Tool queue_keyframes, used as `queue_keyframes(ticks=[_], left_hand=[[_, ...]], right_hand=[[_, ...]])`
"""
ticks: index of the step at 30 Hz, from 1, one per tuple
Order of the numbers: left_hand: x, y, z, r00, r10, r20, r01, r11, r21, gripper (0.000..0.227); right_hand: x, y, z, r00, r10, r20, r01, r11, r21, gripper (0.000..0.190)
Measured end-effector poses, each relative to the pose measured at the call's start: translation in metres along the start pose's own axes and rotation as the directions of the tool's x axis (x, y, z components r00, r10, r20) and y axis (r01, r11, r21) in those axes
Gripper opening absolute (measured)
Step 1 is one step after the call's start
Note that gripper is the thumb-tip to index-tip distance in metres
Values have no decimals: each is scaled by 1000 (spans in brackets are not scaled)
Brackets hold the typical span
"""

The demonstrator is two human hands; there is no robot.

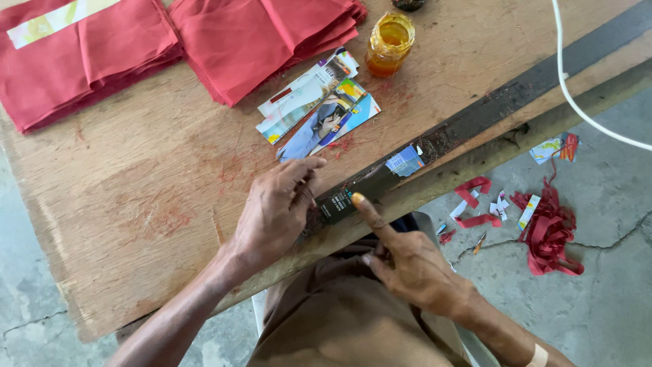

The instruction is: The person glues decorative paper strips onto rectangular red fabric pieces. The person spreads glue from a jar onto the paper strips by hand and presses them onto the center of each fabric piece, smoothing them down and stacking the finished items.

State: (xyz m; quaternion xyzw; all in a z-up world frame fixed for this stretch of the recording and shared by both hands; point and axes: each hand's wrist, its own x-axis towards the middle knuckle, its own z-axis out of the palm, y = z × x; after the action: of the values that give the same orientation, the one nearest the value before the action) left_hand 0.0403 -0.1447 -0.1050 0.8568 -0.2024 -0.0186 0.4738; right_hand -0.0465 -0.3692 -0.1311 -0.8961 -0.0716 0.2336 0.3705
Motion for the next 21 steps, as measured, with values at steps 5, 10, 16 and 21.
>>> queue_keyframes(ticks=[5,10,16,21], left_hand=[[-4,-10,-6,937,-326,122,345,916,-205,30],[-7,-20,-2,957,-272,104,291,901,-321,27],[-7,-23,0,953,-284,109,304,898,-317,25],[-9,-22,1,952,-285,108,305,900,-311,24]], right_hand=[[1,-3,24,982,-187,-10,185,978,-92,102],[-9,4,9,989,-142,-49,147,981,124,78],[-8,15,-48,945,27,-326,-19,999,30,99],[0,0,-61,923,330,-200,-362,920,-152,109]])
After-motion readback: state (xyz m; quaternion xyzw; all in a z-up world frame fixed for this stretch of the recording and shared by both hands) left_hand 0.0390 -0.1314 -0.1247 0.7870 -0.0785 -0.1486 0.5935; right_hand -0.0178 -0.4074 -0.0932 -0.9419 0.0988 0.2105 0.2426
